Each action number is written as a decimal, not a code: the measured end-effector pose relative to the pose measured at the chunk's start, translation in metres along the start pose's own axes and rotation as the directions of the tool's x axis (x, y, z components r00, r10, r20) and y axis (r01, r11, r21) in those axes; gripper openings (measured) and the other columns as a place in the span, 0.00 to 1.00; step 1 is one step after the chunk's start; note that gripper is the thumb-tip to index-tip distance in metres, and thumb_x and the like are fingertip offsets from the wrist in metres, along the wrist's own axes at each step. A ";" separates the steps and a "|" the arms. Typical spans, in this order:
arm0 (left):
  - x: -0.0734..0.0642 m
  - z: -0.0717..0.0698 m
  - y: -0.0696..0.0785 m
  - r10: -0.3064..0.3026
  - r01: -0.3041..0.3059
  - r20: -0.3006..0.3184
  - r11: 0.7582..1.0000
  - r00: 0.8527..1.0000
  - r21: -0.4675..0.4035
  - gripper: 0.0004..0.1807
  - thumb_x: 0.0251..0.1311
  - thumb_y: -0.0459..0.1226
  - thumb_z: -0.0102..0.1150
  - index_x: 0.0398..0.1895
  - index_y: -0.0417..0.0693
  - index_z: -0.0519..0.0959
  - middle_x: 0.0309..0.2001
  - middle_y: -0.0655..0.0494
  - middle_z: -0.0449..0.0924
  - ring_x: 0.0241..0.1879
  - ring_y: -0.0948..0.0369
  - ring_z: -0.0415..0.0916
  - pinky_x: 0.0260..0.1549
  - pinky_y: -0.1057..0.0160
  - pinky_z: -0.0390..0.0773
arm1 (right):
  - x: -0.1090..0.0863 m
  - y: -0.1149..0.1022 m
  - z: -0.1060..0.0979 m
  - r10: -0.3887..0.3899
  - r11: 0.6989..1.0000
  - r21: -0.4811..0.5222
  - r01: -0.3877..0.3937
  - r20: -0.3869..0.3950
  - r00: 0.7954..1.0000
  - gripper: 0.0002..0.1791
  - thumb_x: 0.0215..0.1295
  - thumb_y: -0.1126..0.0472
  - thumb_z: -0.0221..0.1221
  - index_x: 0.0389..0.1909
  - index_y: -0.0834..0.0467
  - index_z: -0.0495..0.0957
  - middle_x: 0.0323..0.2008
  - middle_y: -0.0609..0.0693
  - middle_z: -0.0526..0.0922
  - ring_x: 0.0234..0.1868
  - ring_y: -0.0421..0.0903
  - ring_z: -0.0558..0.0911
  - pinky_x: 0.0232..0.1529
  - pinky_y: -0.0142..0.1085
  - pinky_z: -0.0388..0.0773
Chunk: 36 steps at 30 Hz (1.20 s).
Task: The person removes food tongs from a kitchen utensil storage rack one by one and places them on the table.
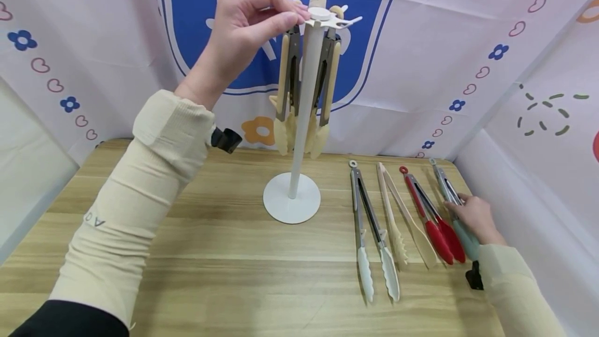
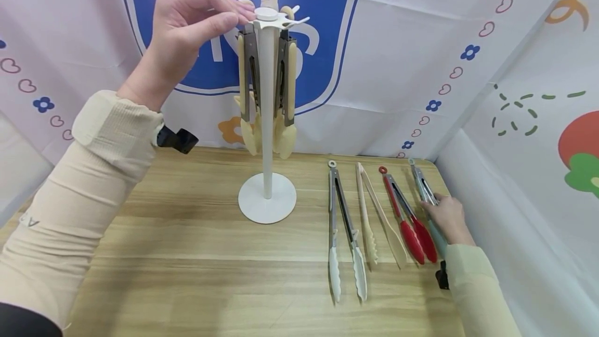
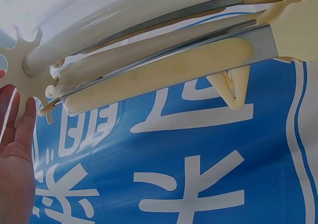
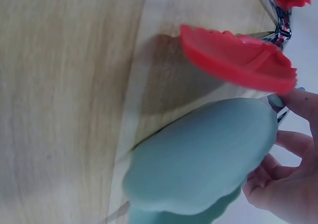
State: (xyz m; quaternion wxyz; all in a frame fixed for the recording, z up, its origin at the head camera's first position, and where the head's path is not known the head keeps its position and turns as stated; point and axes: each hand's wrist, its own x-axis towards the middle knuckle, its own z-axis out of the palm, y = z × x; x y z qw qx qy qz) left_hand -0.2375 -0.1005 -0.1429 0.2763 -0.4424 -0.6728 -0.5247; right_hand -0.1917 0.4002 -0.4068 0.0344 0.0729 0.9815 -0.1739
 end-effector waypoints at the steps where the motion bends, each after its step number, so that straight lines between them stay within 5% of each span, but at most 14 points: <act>1: 0.000 0.000 0.000 -0.007 0.007 -0.003 1.000 1.000 -0.002 0.06 0.57 0.25 0.52 0.32 0.28 0.79 0.33 0.52 0.82 0.45 0.58 0.78 0.48 0.64 0.76 | 0.000 -0.001 0.000 0.000 1.000 -0.003 0.000 0.006 1.000 0.36 0.62 0.49 0.53 0.54 0.79 0.63 0.39 0.72 0.74 0.30 0.54 0.70 0.26 0.38 0.69; 5: 0.000 0.001 0.002 -0.036 0.035 -0.012 0.999 0.999 -0.009 0.06 0.57 0.25 0.52 0.32 0.28 0.79 0.33 0.53 0.82 0.45 0.59 0.78 0.48 0.64 0.75 | -0.001 -0.002 0.000 0.001 1.000 -0.014 -0.001 0.040 0.999 0.34 0.62 0.49 0.53 0.53 0.78 0.65 0.36 0.69 0.75 0.30 0.54 0.70 0.26 0.35 0.68; 11: 0.000 0.001 0.002 -0.045 0.045 -0.011 0.999 0.999 -0.002 0.06 0.57 0.25 0.52 0.32 0.28 0.79 0.33 0.54 0.82 0.46 0.59 0.78 0.48 0.65 0.75 | 0.000 0.000 0.002 0.018 0.999 -0.036 -0.015 0.075 0.997 0.35 0.62 0.48 0.53 0.53 0.78 0.65 0.44 0.76 0.71 0.36 0.60 0.72 0.37 0.51 0.73; 18: 0.001 0.000 0.001 -0.018 0.018 -0.012 1.000 1.000 -0.002 0.06 0.57 0.24 0.53 0.29 0.33 0.80 0.32 0.53 0.82 0.46 0.59 0.78 0.48 0.64 0.75 | 0.003 0.003 0.006 0.015 0.999 -0.042 -0.012 0.072 0.997 0.34 0.61 0.48 0.53 0.51 0.77 0.68 0.42 0.74 0.74 0.33 0.58 0.72 0.33 0.48 0.73; 25: 0.000 0.000 0.001 -0.016 0.016 -0.009 1.000 1.000 -0.001 0.06 0.57 0.25 0.52 0.30 0.31 0.80 0.32 0.54 0.82 0.46 0.59 0.78 0.48 0.64 0.75 | 0.001 0.001 0.004 0.031 0.998 -0.055 -0.027 0.076 0.997 0.36 0.61 0.48 0.54 0.52 0.79 0.65 0.49 0.77 0.69 0.40 0.65 0.73 0.40 0.55 0.72; 30: 0.000 0.001 0.001 -0.021 0.021 -0.012 1.000 1.000 -0.004 0.06 0.57 0.25 0.52 0.31 0.29 0.79 0.32 0.54 0.82 0.46 0.59 0.78 0.48 0.64 0.75 | 0.000 -0.001 0.001 0.014 0.999 -0.044 -0.012 0.048 0.999 0.37 0.61 0.48 0.53 0.51 0.82 0.64 0.49 0.78 0.68 0.44 0.69 0.72 0.43 0.57 0.72; 36: 0.000 0.001 0.002 -0.037 0.037 -0.016 0.999 0.999 -0.014 0.06 0.57 0.25 0.52 0.32 0.28 0.79 0.32 0.55 0.82 0.45 0.59 0.78 0.48 0.64 0.75 | -0.001 -0.012 -0.005 0.009 1.000 -0.008 -0.009 -0.081 0.997 0.32 0.64 0.53 0.49 0.49 0.82 0.65 0.48 0.78 0.68 0.47 0.71 0.69 0.45 0.59 0.69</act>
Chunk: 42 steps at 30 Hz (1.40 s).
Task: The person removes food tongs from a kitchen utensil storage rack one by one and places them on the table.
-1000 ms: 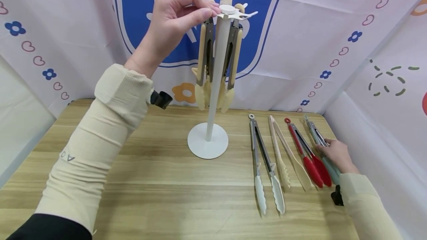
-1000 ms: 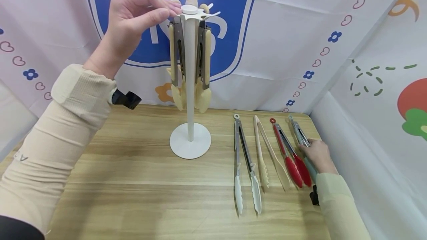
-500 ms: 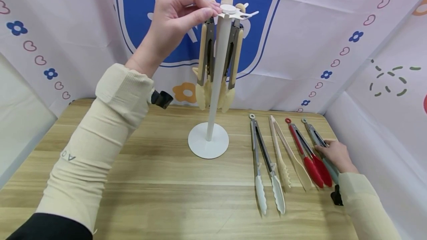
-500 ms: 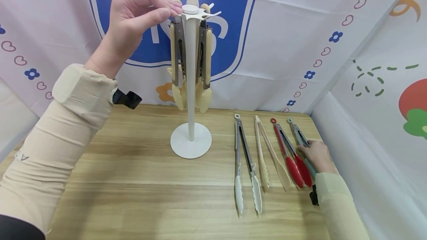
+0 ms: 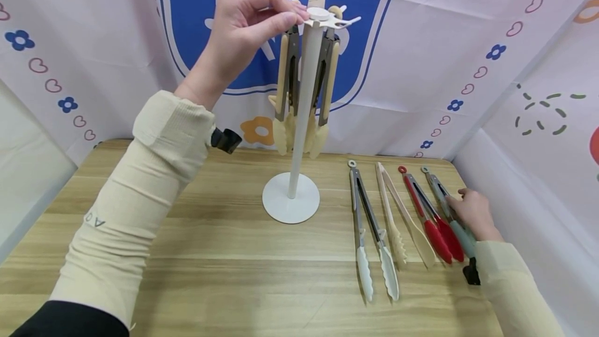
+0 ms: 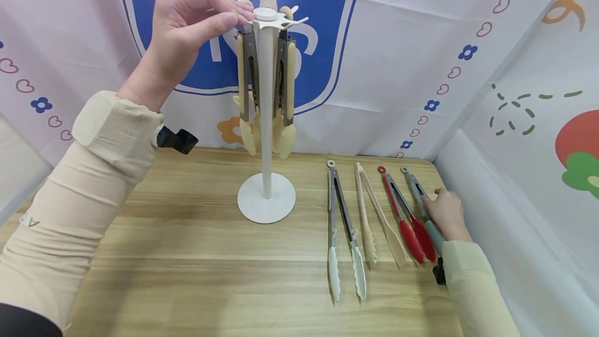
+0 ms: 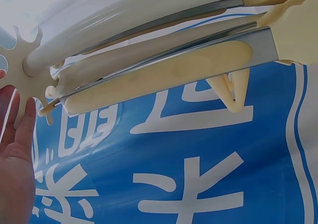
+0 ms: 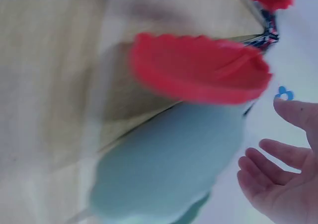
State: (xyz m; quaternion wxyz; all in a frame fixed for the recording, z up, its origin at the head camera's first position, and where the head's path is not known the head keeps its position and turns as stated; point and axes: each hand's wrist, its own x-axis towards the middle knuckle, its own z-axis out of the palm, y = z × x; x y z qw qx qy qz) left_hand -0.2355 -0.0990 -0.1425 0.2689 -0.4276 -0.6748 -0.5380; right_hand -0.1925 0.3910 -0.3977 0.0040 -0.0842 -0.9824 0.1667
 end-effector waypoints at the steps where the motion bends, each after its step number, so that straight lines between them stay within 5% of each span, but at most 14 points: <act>1: 0.000 0.000 0.000 0.002 -0.002 0.000 1.000 1.000 0.000 0.06 0.57 0.25 0.52 0.32 0.28 0.79 0.32 0.55 0.82 0.45 0.59 0.78 0.48 0.64 0.75 | 0.000 -0.003 -0.001 -0.002 1.000 0.010 0.002 -0.023 1.000 0.30 0.64 0.53 0.48 0.49 0.81 0.65 0.48 0.77 0.68 0.47 0.71 0.69 0.45 0.59 0.69; 17: 0.000 0.000 -0.003 0.025 -0.025 0.001 1.000 1.000 -0.012 0.07 0.56 0.24 0.53 0.28 0.36 0.81 0.32 0.53 0.82 0.44 0.59 0.78 0.48 0.63 0.76 | -0.003 -0.065 -0.024 -0.137 0.979 0.124 0.162 -0.192 0.972 0.25 0.66 0.54 0.48 0.52 0.73 0.69 0.49 0.72 0.70 0.50 0.66 0.68 0.49 0.59 0.65; 26: -0.001 -0.001 -0.003 0.036 -0.036 0.015 0.999 0.999 -0.001 0.06 0.57 0.25 0.52 0.32 0.27 0.78 0.33 0.54 0.82 0.45 0.59 0.78 0.49 0.63 0.75 | -0.008 -0.099 -0.039 -0.182 0.966 0.136 0.218 -0.236 0.954 0.23 0.66 0.55 0.49 0.52 0.69 0.71 0.51 0.69 0.71 0.52 0.64 0.68 0.51 0.59 0.64; 42: -0.001 0.000 -0.002 -0.002 0.002 -0.005 1.000 1.000 -0.031 0.08 0.57 0.24 0.52 0.28 0.37 0.81 0.31 0.56 0.81 0.45 0.59 0.78 0.49 0.63 0.75 | -0.020 -0.157 -0.059 -0.348 0.893 0.143 0.427 -0.385 0.855 0.17 0.63 0.61 0.55 0.48 0.67 0.74 0.50 0.63 0.74 0.53 0.60 0.71 0.54 0.55 0.67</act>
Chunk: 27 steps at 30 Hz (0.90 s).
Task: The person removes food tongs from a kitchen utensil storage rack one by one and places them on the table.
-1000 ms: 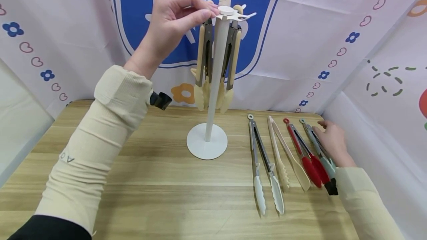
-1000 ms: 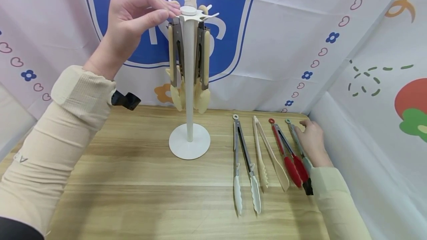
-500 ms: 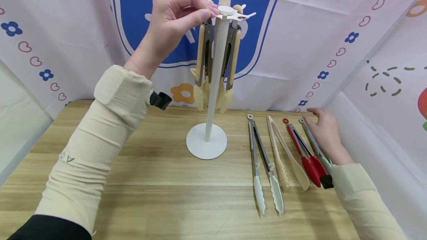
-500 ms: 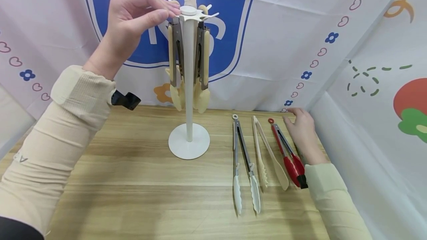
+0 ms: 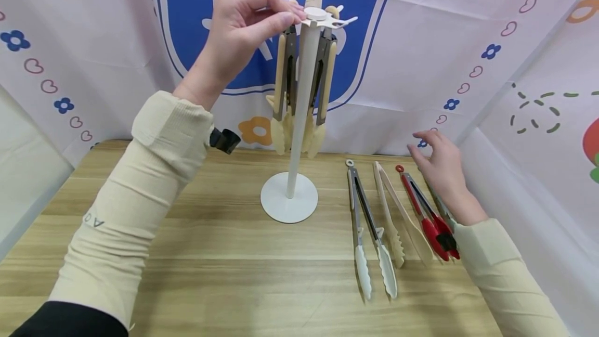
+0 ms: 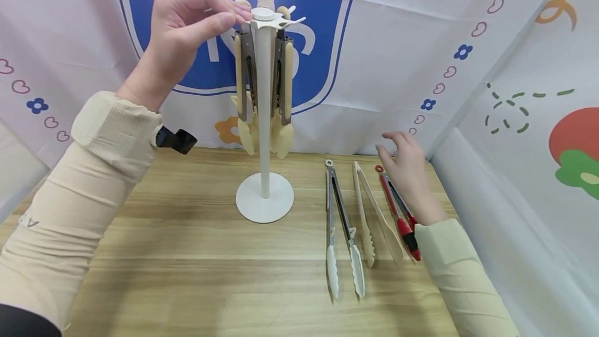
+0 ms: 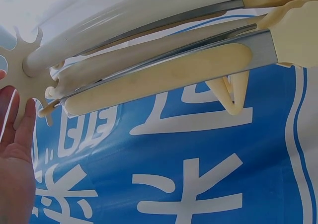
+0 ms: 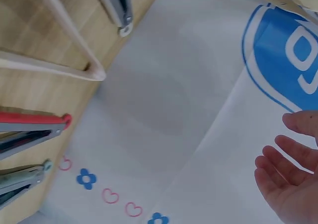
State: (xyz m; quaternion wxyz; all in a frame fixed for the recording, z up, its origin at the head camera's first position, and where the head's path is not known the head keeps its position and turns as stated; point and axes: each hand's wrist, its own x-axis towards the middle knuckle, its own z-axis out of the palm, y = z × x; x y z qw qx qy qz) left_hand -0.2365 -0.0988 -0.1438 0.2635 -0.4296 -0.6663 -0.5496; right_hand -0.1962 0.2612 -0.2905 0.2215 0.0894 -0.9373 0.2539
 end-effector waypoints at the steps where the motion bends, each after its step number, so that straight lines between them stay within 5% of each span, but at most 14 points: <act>1: 0.000 0.000 0.000 0.002 -0.002 0.001 1.000 1.000 0.003 0.07 0.57 0.24 0.52 0.29 0.35 0.81 0.32 0.56 0.81 0.45 0.59 0.78 0.49 0.63 0.75 | 0.001 -0.002 -0.001 -0.012 1.000 0.003 0.012 -0.011 1.000 0.17 0.62 0.61 0.56 0.48 0.67 0.74 0.50 0.62 0.75 0.53 0.60 0.71 0.54 0.54 0.67; 6: 0.000 0.001 0.000 0.011 -0.011 0.008 1.000 1.000 0.009 0.06 0.57 0.24 0.51 0.31 0.28 0.78 0.33 0.56 0.81 0.45 0.59 0.77 0.49 0.63 0.75 | 0.006 -0.016 -0.005 -0.074 0.997 0.021 0.076 -0.072 0.995 0.16 0.61 0.63 0.57 0.47 0.67 0.75 0.48 0.61 0.76 0.50 0.58 0.73 0.52 0.53 0.69; 27: -0.001 0.001 -0.002 0.004 -0.004 -0.007 1.000 1.000 -0.001 0.07 0.57 0.23 0.53 0.29 0.37 0.81 0.33 0.55 0.81 0.45 0.59 0.77 0.49 0.64 0.75 | 0.025 -0.076 -0.024 -0.224 0.964 0.071 0.255 -0.299 0.928 0.14 0.58 0.64 0.60 0.44 0.66 0.78 0.43 0.58 0.80 0.47 0.51 0.76 0.50 0.40 0.73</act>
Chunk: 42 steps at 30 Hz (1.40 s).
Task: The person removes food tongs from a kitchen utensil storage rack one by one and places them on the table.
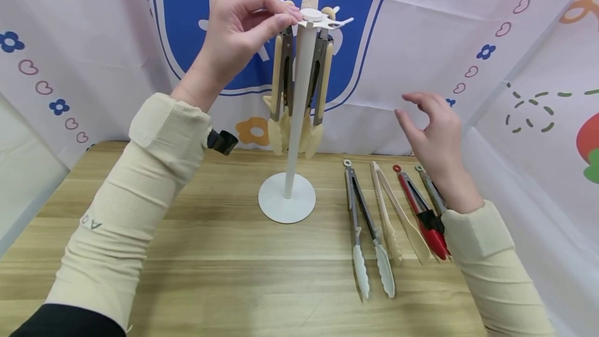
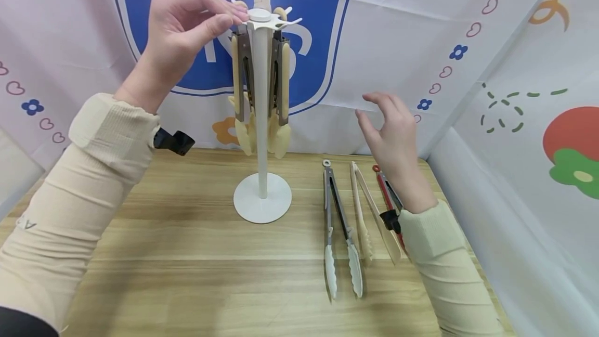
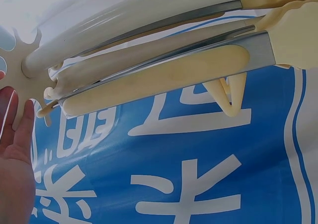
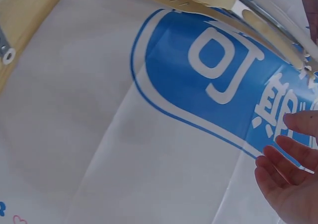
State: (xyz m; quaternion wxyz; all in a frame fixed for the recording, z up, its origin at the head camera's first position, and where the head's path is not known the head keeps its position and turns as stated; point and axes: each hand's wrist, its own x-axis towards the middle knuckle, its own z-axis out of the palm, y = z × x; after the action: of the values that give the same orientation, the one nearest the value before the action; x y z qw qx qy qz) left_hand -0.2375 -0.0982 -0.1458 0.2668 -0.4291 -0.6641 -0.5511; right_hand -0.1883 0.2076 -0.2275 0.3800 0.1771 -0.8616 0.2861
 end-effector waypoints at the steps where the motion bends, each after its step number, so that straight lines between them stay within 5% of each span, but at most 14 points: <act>1: 0.000 0.000 0.000 0.000 0.000 0.000 1.000 1.000 -0.001 0.07 0.57 0.23 0.53 0.29 0.37 0.81 0.33 0.55 0.81 0.45 0.59 0.77 0.49 0.64 0.75 | 0.002 -0.003 0.000 -0.006 1.000 0.004 0.006 -0.008 1.000 0.14 0.58 0.63 0.60 0.43 0.66 0.78 0.43 0.58 0.80 0.47 0.51 0.76 0.51 0.39 0.73; 27: 0.002 -0.001 -0.004 0.055 -0.055 -0.009 0.997 0.998 0.059 0.05 0.56 0.24 0.55 0.29 0.34 0.81 0.32 0.51 0.82 0.40 0.62 0.80 0.45 0.66 0.77 | 0.046 -0.061 -0.002 -0.107 0.988 0.096 0.119 -0.120 0.987 0.14 0.59 0.60 0.60 0.44 0.64 0.79 0.44 0.52 0.81 0.48 0.42 0.76 0.52 0.29 0.71; 32: 0.002 -0.002 -0.005 0.076 -0.076 -0.007 0.993 0.997 0.087 0.04 0.55 0.24 0.56 0.29 0.31 0.81 0.33 0.50 0.83 0.40 0.63 0.80 0.44 0.66 0.77 | 0.055 -0.070 0.002 -0.185 0.969 0.134 0.209 -0.171 0.968 0.13 0.59 0.63 0.60 0.42 0.67 0.79 0.43 0.56 0.81 0.47 0.43 0.77 0.52 0.30 0.72; 42: 0.002 -0.003 -0.007 0.121 -0.121 0.008 0.983 0.993 0.137 0.06 0.55 0.26 0.57 0.31 0.27 0.80 0.34 0.46 0.83 0.41 0.63 0.80 0.43 0.66 0.78 | 0.069 -0.087 0.009 -0.125 0.959 0.229 0.166 -0.184 0.975 0.12 0.58 0.64 0.60 0.42 0.66 0.79 0.44 0.52 0.81 0.49 0.36 0.76 0.54 0.29 0.71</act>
State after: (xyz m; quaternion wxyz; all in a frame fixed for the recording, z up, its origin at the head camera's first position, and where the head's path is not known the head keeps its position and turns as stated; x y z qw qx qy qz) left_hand -0.2448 -0.1007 -0.1463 0.3288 -0.4492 -0.6730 -0.4869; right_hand -0.1921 0.1286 -0.1493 0.4466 0.2605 -0.7697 0.3745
